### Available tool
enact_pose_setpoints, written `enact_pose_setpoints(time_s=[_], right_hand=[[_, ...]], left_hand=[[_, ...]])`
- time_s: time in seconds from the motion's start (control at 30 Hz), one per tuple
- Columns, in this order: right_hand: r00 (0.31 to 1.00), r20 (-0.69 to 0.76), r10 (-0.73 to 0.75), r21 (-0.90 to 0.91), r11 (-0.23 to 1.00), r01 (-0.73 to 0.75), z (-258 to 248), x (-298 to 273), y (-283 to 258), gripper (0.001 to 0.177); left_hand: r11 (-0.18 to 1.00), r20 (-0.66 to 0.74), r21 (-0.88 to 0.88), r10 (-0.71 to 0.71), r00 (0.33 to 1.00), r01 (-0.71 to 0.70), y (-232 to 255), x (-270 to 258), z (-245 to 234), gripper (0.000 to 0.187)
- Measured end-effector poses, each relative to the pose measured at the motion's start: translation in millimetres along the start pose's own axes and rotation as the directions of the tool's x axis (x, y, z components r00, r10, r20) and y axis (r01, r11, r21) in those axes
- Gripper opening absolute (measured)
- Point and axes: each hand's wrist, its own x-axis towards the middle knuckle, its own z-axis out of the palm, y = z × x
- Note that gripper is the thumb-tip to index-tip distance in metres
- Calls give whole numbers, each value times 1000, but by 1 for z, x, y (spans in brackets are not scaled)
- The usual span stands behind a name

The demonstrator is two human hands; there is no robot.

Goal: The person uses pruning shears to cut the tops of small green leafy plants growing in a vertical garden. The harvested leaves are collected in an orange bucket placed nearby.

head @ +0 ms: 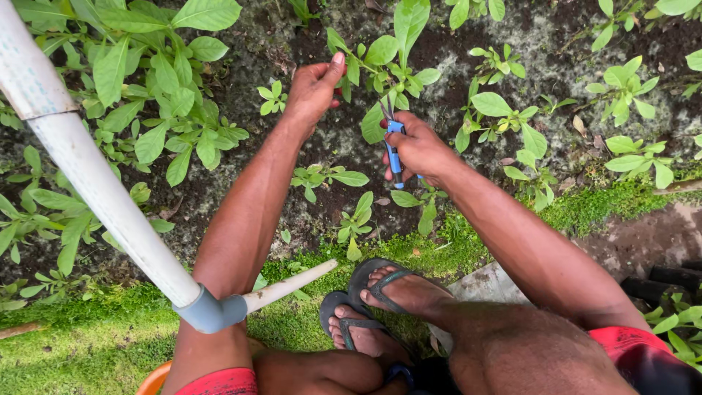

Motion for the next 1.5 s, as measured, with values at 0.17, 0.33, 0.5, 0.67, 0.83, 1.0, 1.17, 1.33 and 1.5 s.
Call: enact_pose_setpoints(time_s=[0.17, 0.33, 0.5, 0.67, 0.83, 1.0, 1.17, 1.33, 1.5], right_hand=[[994, -44, -102, -27, 994, 101, 5, 23, 0, 21], [986, -112, -120, -59, 992, 114, 9, 39, 0, 18], [977, -148, -154, 5, 988, 157, 9, 52, 4, 18], [973, -180, -147, 20, 988, 153, 5, 61, 5, 17], [975, -171, -139, 26, 989, 146, 7, 59, 0, 18], [977, -174, -122, 22, 992, 127, 7, 58, -8, 20], [974, -199, -110, 13, 993, 115, 4, 51, -4, 19], [954, -243, -176, 152, 964, 217, -7, 44, 12, 15], [717, -403, -569, 163, 726, 668, -25, 27, -2, 10]], left_hand=[[999, -22, 41, 3, 1000, -3, 0, -8, 2, 67], [998, -15, 18, 62, 998, -62, 2, -16, 4, 66], [997, -15, 33, 76, 997, -75, 4, -19, 5, 65], [998, -1, 21, 60, 998, -60, 6, -21, 6, 65], [999, 12, -7, 34, 999, -34, 6, -21, 6, 63], [998, 24, -33, 63, 998, -62, -1, -18, 7, 62], [993, 39, -88, 80, 996, -77, -3, -22, 5, 58], [980, 36, -126, 159, 987, -153, 10, -45, -2, 52], [955, 2, -75, 289, 957, -288, 26, -99, -25, 41]])
